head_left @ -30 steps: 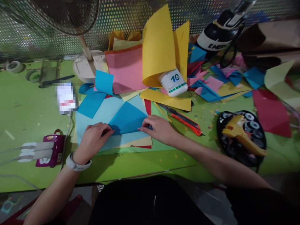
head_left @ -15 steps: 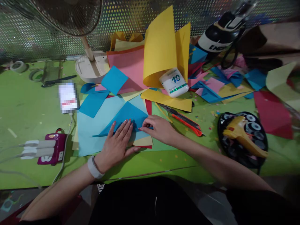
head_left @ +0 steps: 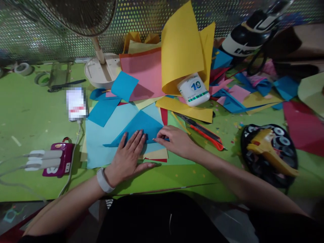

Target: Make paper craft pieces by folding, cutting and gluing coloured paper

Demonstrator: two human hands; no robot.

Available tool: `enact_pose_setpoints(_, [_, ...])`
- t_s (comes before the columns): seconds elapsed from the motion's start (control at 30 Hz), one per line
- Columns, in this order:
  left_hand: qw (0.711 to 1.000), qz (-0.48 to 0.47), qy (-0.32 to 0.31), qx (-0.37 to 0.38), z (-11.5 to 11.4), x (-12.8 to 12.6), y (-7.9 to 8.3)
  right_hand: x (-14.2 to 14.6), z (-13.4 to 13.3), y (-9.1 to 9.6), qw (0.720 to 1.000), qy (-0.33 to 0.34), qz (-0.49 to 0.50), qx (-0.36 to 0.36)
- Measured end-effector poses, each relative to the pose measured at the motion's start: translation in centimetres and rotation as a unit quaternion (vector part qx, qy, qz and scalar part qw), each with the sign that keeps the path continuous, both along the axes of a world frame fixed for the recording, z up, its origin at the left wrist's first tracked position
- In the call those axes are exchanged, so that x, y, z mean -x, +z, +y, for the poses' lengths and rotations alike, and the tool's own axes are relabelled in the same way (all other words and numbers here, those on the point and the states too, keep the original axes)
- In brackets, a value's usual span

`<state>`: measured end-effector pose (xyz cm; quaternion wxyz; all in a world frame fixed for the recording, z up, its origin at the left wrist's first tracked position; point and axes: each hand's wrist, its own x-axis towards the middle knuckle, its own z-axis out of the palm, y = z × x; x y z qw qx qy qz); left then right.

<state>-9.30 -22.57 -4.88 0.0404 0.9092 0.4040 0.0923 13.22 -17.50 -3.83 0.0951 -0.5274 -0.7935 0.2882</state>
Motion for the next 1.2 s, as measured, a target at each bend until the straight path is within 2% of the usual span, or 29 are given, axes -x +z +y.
enact_pose_setpoints(0.57, [1.0, 0.012, 0.0, -0.004, 0.2, 0.2, -0.3, 0.0, 0.3, 0.4, 0.998, 0.023, -0.037, -0.034])
enact_pose_setpoints(0.77, [1.0, 0.016, -0.002, -0.008, 0.4, 0.2, -0.3, -0.9, 0.7, 0.3, 0.992, 0.026, -0.099, -0.075])
enact_pose_setpoints(0.9, [1.0, 0.011, -0.001, -0.016, 0.5, 0.3, -0.4, -2.7, 0.8, 0.3, 0.981, 0.004, -0.16, -0.109])
enact_pose_setpoints(1.0, [1.0, 0.002, -0.005, -0.023, 0.6, 0.3, -0.5, -3.8, 0.0, 1.2, 0.97, -0.032, -0.193, -0.142])
enact_pose_setpoints(1.1, [0.999, -0.003, -0.011, -0.035, 0.7, 0.4, -0.7, -3.1, -1.9, 2.3, 0.961, -0.066, -0.167, -0.212])
enact_pose_setpoints(1.13, [0.999, -0.002, -0.012, -0.037, 0.7, 0.5, -0.7, -2.3, -2.6, 2.5, 0.959, -0.06, -0.143, -0.238])
enact_pose_setpoints(1.2, [0.999, -0.003, -0.016, -0.04, 0.8, 0.5, -0.9, -0.3, -3.7, 2.2, 0.96, 0.006, -0.094, -0.266])
